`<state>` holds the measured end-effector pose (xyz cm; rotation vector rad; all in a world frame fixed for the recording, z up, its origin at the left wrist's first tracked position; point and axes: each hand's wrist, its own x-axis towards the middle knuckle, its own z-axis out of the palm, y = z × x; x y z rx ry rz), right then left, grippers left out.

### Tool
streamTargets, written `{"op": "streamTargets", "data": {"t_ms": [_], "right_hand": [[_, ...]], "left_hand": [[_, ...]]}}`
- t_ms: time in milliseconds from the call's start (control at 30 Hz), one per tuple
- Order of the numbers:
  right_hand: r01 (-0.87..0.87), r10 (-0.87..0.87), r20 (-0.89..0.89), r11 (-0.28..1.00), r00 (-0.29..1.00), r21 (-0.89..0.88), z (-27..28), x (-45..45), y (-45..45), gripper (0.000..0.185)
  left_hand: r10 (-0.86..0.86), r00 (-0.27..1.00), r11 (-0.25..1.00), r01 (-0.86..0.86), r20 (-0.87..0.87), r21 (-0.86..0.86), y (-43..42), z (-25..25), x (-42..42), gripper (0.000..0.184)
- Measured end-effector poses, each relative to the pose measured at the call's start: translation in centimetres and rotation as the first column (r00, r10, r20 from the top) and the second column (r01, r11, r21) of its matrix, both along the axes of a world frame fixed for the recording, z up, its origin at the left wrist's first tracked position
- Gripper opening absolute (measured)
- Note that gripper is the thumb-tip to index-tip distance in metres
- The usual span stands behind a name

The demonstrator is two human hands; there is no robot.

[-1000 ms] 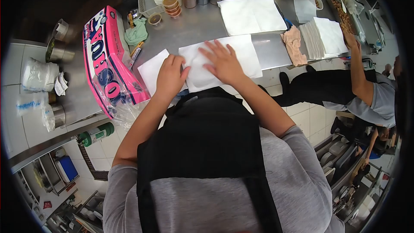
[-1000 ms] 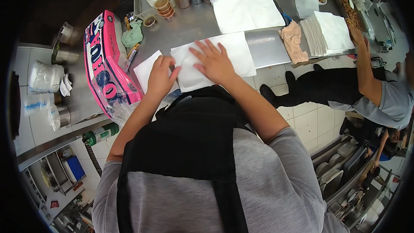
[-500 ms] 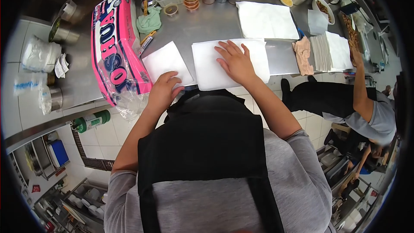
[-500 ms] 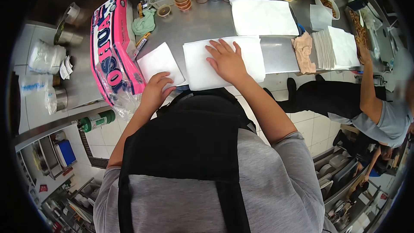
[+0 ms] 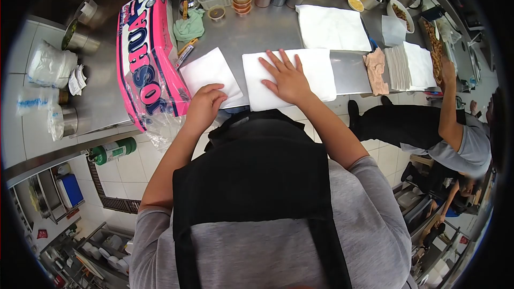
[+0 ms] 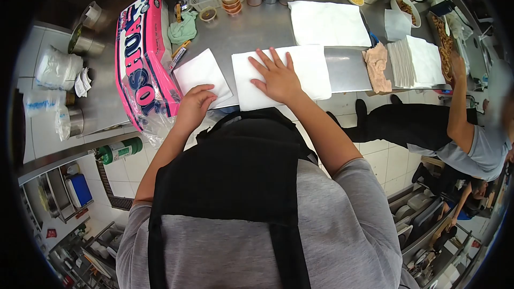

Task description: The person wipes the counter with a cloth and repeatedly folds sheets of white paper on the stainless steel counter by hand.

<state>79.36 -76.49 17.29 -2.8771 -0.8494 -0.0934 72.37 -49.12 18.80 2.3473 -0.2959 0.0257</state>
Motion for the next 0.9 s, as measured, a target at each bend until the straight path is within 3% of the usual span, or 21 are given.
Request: {"op": "streamTargets", "data": {"t_ms": [67,133,200,233,300,333,433,467,500,533,567,600,633,667,700,767,833,900], "right_hand": [[0.022,-0.022,0.012,1.0,1.0,-0.005,0.6,0.1,0.6,0.059],[0.047,-0.046,0.025,0.999,0.999,-0.009,2.0,0.1,1.8,0.061],[-0.054,0.057,-0.003,0.958,0.998,0.28,5.2,-0.6,4.0,0.056],[-0.046,0.049,-0.004,0.959,0.999,0.281,6.3,-0.8,4.7,0.056],[-0.222,0.241,0.008,0.881,0.97,0.419,8.0,-0.9,5.9,0.041],[-0.268,0.254,0.098,0.82,0.962,0.505,8.4,-0.8,6.3,0.022],[-0.231,0.294,-0.015,0.781,0.956,0.58,11.7,-1.4,4.7,0.013],[-0.14,0.262,-0.109,0.771,0.959,0.621,14.1,-2.1,3.5,0.009],[-0.04,0.247,-0.184,0.691,0.952,0.722,15.8,-2.7,1.9,0.009],[0.067,0.244,-0.26,0.596,0.935,0.8,17.0,-3.3,0.1,0.009],[0.171,0.269,-0.303,0.422,0.914,0.89,17.7,-3.7,-1.8,0.008],[0.261,0.255,-0.342,0.303,0.904,0.917,17.6,-3.6,-3.9,0.006],[0.33,0.117,-0.375,0.289,0.92,0.899,18.1,-3.4,-5.4,0.006],[0.471,0.054,-0.495,0.231,0.867,0.851,17.8,-2.9,-6.7,0.013],[0.471,0.055,-0.495,0.233,0.867,0.851,16.8,-2.0,-7.7,0.013],[0.591,-0.105,-0.588,0.283,0.802,0.756,13.1,-0.1,-9.6,0.023],[0.605,-0.249,-0.56,0.463,0.79,0.647,7.6,1.4,-11.4,0.033],[0.58,-0.422,-0.401,0.639,0.813,0.505,4.5,2.2,-11.3,0.035]], "left_hand": [[0.001,1.0,1.0,-0.001,0.029,0.012,-0.2,0.5,0.5,0.01],[0.044,0.978,0.997,-0.055,0.203,0.048,-0.6,1.5,1.1,0.011],[0.02,0.971,0.995,-0.043,0.236,0.093,-1.2,3.5,1.3,0.013],[0.0,0.964,0.99,-0.038,0.266,0.138,-1.5,4.7,1.3,0.014],[-0.032,0.952,0.987,-0.018,0.304,0.159,-2.2,7.2,1.1,0.014],[-0.055,0.938,0.984,-0.007,0.341,0.178,-2.5,8.2,1.0,0.013],[0.026,0.939,0.967,-0.111,0.342,0.231,-2.9,9.7,0.4,0.015],[0.02,0.939,0.968,-0.105,0.345,0.23,-2.5,10.0,0.5,0.015],[0.076,0.954,0.993,-0.098,0.291,0.062,-1.9,10.2,0.5,0.018],[0.125,0.966,0.989,-0.103,0.225,-0.109,-1.7,10.4,0.6,0.021],[0.128,0.967,0.988,-0.105,0.222,-0.113,-1.9,11.1,0.8,0.021],[0.117,0.98,0.97,-0.078,0.162,-0.23,-2.2,12.2,1.0,0.023],[0.101,0.989,0.937,-0.059,0.105,-0.346,-2.7,13.0,1.3,0.026],[0.071,0.993,0.94,-0.036,0.092,-0.34,-3.3,13.4,1.9,0.023],[0.074,0.993,0.939,-0.039,0.092,-0.342,-4.2,13.3,2.5,0.023],[0.058,0.958,0.975,-0.114,-0.28,-0.19,-5.9,13.1,4.0,0.023],[0.006,0.969,0.99,-0.041,-0.246,-0.138,-6.6,7.7,5.8,0.03],[0.001,0.973,0.982,-0.044,-0.23,-0.182,-6.8,1.9,7.0,0.031]]}}
